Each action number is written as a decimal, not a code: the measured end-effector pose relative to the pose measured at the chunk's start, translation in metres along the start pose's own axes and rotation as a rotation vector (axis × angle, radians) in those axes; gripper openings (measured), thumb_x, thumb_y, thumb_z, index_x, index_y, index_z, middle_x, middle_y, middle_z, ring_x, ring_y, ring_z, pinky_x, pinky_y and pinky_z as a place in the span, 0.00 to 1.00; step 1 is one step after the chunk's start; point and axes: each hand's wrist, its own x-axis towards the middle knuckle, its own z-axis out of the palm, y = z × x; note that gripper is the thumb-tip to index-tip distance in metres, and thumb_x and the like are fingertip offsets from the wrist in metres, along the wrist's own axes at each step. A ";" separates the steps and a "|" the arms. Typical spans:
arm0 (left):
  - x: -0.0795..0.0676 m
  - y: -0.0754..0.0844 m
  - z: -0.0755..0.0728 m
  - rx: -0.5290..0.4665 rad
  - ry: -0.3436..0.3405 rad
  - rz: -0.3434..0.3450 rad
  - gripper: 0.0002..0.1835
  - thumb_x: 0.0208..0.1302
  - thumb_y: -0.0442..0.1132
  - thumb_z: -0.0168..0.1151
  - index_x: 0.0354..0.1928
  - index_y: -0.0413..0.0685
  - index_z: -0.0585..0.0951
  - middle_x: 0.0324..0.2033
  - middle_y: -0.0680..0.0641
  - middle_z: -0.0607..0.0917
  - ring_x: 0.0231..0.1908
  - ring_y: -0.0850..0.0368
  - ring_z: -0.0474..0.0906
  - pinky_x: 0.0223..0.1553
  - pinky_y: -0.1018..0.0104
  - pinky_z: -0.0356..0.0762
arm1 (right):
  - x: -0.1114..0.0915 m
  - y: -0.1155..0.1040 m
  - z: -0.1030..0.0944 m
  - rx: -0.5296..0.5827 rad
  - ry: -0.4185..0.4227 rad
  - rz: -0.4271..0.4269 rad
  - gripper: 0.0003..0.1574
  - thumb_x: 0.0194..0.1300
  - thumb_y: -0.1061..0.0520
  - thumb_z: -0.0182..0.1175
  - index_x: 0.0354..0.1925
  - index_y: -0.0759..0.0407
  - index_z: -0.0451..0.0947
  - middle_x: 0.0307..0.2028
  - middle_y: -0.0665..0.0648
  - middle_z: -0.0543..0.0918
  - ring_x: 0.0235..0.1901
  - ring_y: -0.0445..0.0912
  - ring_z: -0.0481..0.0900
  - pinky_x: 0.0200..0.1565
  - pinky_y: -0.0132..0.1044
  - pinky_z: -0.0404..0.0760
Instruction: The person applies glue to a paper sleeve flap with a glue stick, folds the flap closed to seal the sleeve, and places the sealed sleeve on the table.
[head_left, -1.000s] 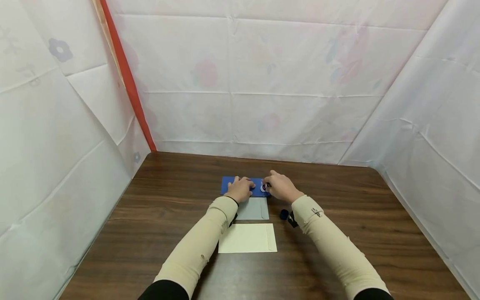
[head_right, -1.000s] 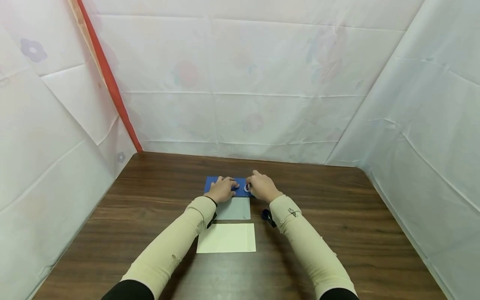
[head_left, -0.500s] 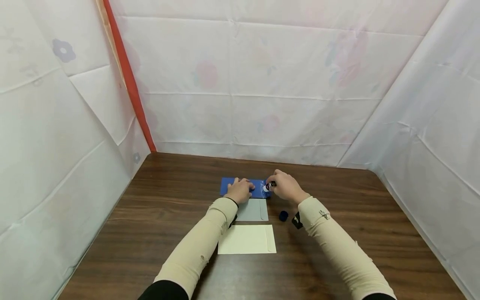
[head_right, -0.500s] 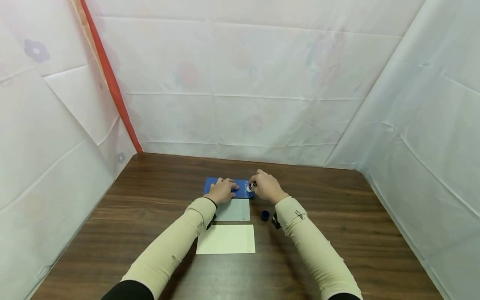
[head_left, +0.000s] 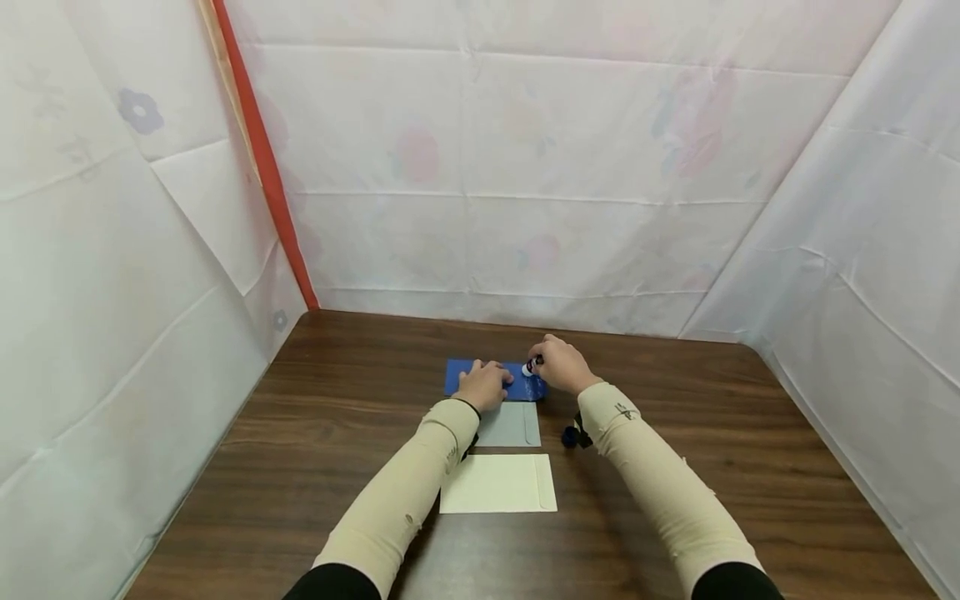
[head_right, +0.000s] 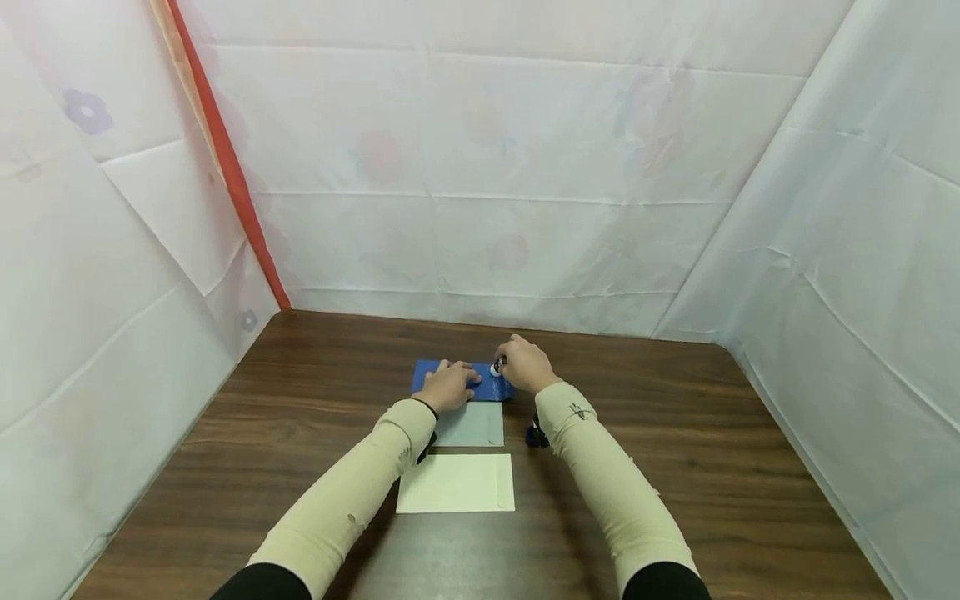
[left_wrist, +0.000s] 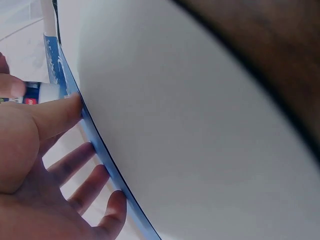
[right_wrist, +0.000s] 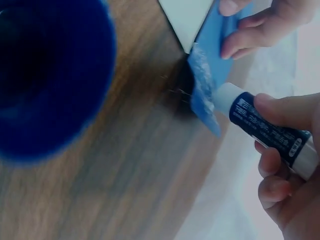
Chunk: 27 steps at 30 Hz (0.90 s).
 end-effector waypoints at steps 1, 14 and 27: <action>0.000 0.000 0.001 0.000 0.003 0.003 0.16 0.69 0.41 0.59 0.57 0.58 0.82 0.66 0.50 0.73 0.67 0.44 0.63 0.60 0.41 0.64 | 0.001 0.001 0.003 -0.001 0.009 0.009 0.12 0.64 0.59 0.63 0.46 0.56 0.85 0.41 0.58 0.78 0.32 0.48 0.77 0.36 0.43 0.79; 0.000 0.004 0.000 -0.001 0.010 0.002 0.15 0.68 0.41 0.60 0.56 0.58 0.83 0.65 0.50 0.73 0.66 0.45 0.63 0.61 0.40 0.64 | -0.007 -0.001 0.004 -0.047 -0.006 -0.038 0.13 0.64 0.61 0.62 0.48 0.57 0.84 0.42 0.58 0.77 0.30 0.46 0.74 0.35 0.41 0.78; 0.006 0.007 0.002 0.006 -0.005 0.003 0.16 0.69 0.42 0.59 0.57 0.59 0.82 0.66 0.51 0.72 0.67 0.46 0.62 0.60 0.42 0.64 | -0.033 -0.003 -0.006 -0.028 -0.087 -0.082 0.13 0.63 0.60 0.64 0.47 0.57 0.85 0.41 0.55 0.77 0.30 0.44 0.73 0.37 0.40 0.77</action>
